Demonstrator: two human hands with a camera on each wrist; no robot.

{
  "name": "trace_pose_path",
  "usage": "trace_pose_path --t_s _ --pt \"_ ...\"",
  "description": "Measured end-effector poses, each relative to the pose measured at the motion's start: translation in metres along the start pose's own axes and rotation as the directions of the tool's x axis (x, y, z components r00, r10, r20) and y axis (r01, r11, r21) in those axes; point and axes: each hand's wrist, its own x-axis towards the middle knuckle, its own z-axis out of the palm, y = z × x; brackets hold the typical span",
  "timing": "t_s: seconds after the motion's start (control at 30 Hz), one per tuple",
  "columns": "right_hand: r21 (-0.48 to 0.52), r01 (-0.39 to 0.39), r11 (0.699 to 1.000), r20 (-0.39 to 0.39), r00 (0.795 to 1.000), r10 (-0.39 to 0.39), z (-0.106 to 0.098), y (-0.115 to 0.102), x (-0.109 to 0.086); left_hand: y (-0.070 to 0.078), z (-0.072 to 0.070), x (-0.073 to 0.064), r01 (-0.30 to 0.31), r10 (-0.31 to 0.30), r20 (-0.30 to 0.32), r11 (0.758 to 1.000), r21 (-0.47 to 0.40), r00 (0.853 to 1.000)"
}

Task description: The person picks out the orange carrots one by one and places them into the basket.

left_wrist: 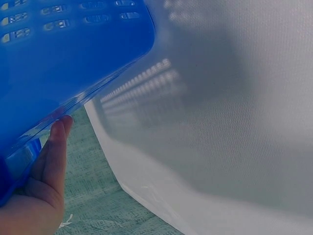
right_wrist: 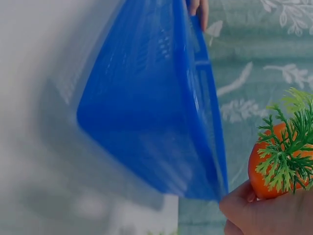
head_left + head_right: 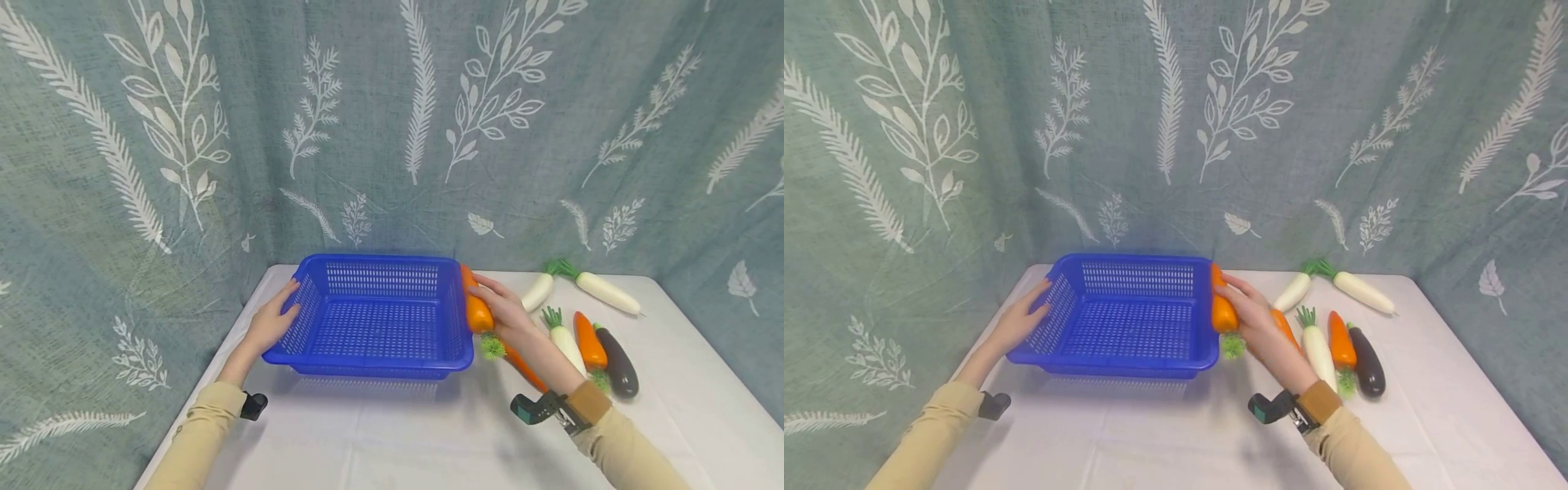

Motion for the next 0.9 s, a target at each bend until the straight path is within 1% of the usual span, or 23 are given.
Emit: trace_pose_path --t_s 0.13,0.27,0.5,0.7,0.8,0.9 --pt "0.015 0.025 1.0 0.007 1.0 -0.025 0.013 0.003 0.002 -0.001 0.0 0.0 0.0 0.0 -0.001 1.0 -0.003 1.0" --pt "0.037 0.026 0.999 -0.006 1.0 -0.025 0.025 0.006 0.004 -0.001 0.001 0.0 -0.002 0.002 -0.003 1.0 -0.001 1.0" --pt "0.051 -0.017 0.999 -0.004 1.0 0.017 0.046 0.012 0.006 -0.001 0.0 0.001 -0.008 0.008 -0.008 1.0 0.005 1.0" --pt "0.051 0.009 0.999 0.0 1.0 -0.009 0.065 0.021 0.011 -0.001 0.0 0.001 -0.009 0.009 -0.011 1.0 0.006 1.0" --pt "0.07 0.003 0.998 -0.008 1.0 -0.003 0.073 0.027 0.015 -0.001 0.001 0.001 -0.01 0.01 -0.012 1.0 0.004 1.0" --pt "0.108 -0.021 0.994 -0.02 1.0 0.023 0.079 0.033 0.018 -0.001 0.001 0.001 -0.009 0.009 -0.014 1.0 0.006 1.0"
